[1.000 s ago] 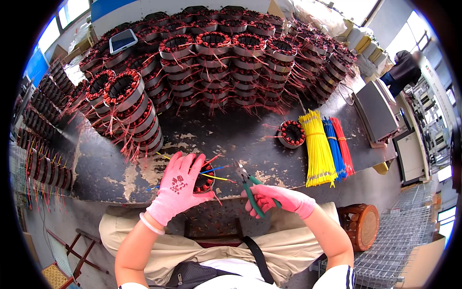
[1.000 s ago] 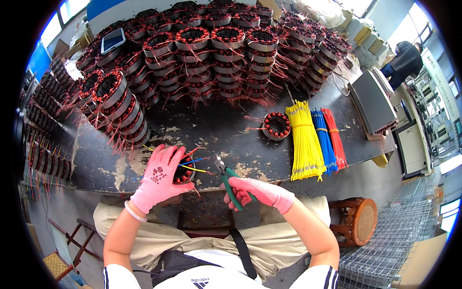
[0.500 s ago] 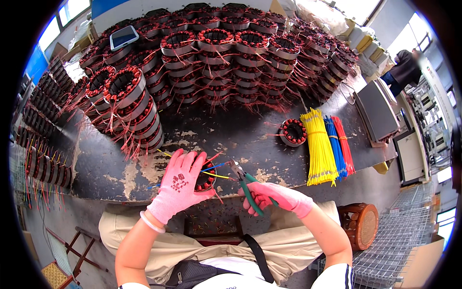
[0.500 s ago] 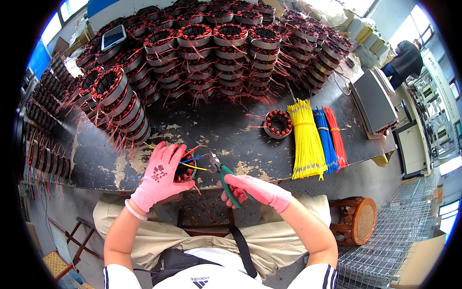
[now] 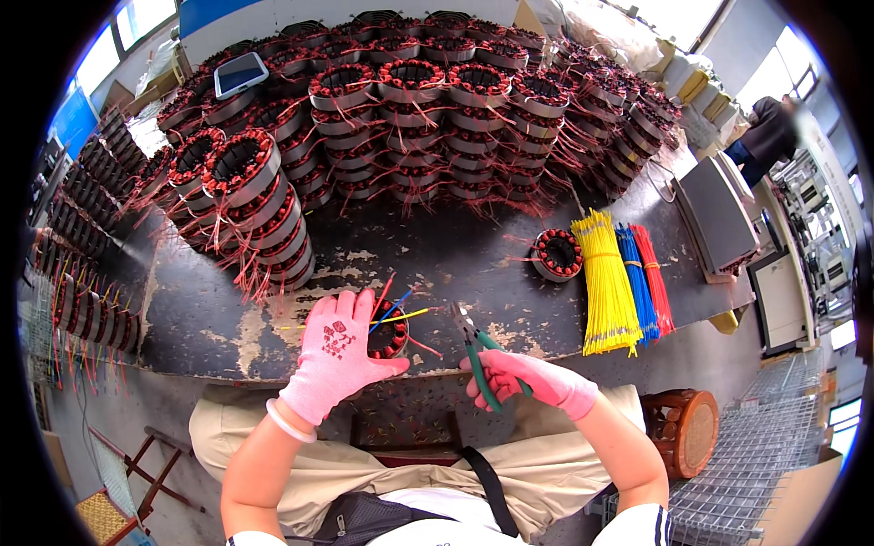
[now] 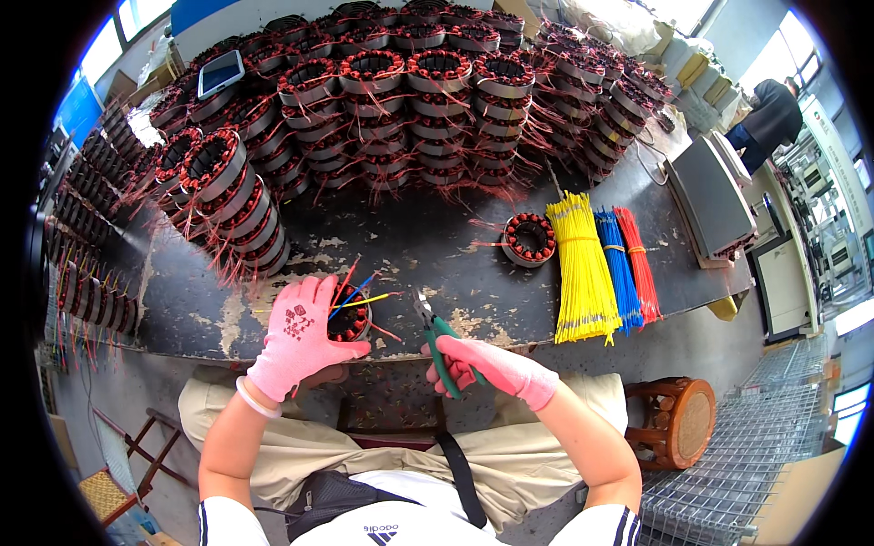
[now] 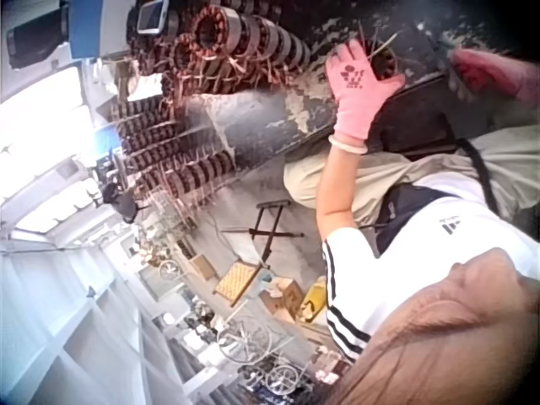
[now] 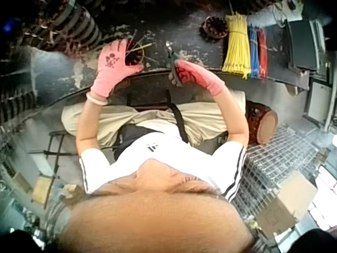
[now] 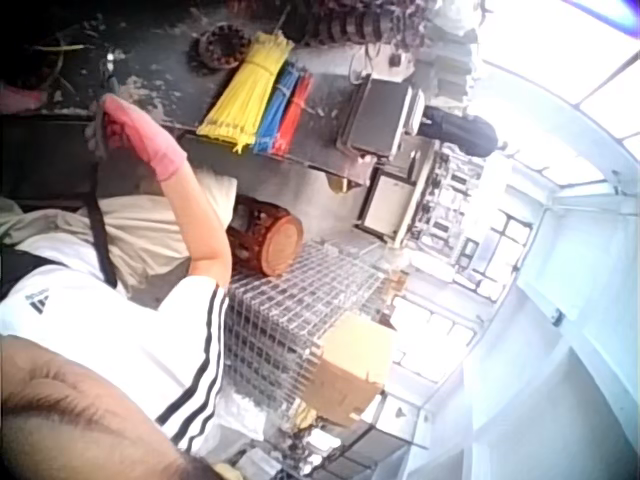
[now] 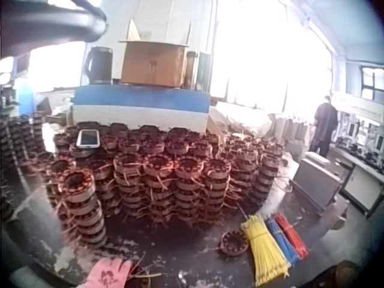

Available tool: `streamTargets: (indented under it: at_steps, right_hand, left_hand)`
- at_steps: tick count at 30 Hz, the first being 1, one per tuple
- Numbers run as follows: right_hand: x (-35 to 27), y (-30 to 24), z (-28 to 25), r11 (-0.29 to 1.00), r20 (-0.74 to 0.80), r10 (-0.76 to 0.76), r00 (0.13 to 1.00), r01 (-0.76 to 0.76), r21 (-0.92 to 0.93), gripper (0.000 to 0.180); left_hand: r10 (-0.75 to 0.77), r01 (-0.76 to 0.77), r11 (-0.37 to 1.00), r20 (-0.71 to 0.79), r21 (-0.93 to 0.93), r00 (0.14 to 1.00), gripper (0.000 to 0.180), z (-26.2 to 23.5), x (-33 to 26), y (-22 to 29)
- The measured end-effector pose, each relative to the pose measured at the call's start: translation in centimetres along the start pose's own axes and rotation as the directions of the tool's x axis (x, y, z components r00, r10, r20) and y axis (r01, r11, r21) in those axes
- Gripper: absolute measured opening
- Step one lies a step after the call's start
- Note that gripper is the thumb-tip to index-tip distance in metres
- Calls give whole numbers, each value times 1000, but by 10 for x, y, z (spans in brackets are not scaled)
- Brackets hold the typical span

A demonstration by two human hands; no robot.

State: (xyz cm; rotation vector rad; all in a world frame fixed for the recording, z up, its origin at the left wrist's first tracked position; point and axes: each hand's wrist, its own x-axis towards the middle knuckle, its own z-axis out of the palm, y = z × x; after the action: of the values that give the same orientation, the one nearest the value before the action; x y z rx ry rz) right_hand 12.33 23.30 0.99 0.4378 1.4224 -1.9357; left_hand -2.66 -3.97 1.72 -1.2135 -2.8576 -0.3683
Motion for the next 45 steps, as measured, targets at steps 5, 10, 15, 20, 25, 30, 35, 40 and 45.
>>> streamTargets:
  at_steps: [5,10,15,20,25,30,35,40,45]
  right_hand:
    - [6,-9,7,998,-26,57,998,-58,-34,57]
    - [11,-19,13,997,-55,43,998,-46,-55,54]
    - [18,-12,7,990,-101,-84,991,71,-119,60]
    - [21,-10,6,995,-112,-100,989,97,-30,60]
    - [7,-9,7,999,31,26,999,-27,37,66]
    - [10,-1,12,998,67,64,996,-65,17,69]
    - [16,-4,15,998,50,60,997,-61,21,70]
    - [22,-14,21,998,-8,37,999,-37,50,68]
    - [30,-13,19,996,-130,-74,989,66,-68,58]
  left_hand:
    - [-16,15,999,12,32,1000,104,1,1,4]
    - [22,-23,1000,36,17,999,106,-6,0,1]
    - [30,-25,999,151,-30,988,105,-18,3,-1]
    - [-3,2,1000,50,16,999,100,-11,-1,2]
    - [-227,216,967,78,135,971,101,-5,0,16]
    - [-284,264,945,87,195,955,98,-3,6,24]
    - [-251,236,952,54,197,967,98,-2,4,21]
    - [-242,230,953,36,198,970,98,-2,3,22]
    - [-244,230,956,60,185,968,97,-4,4,25]
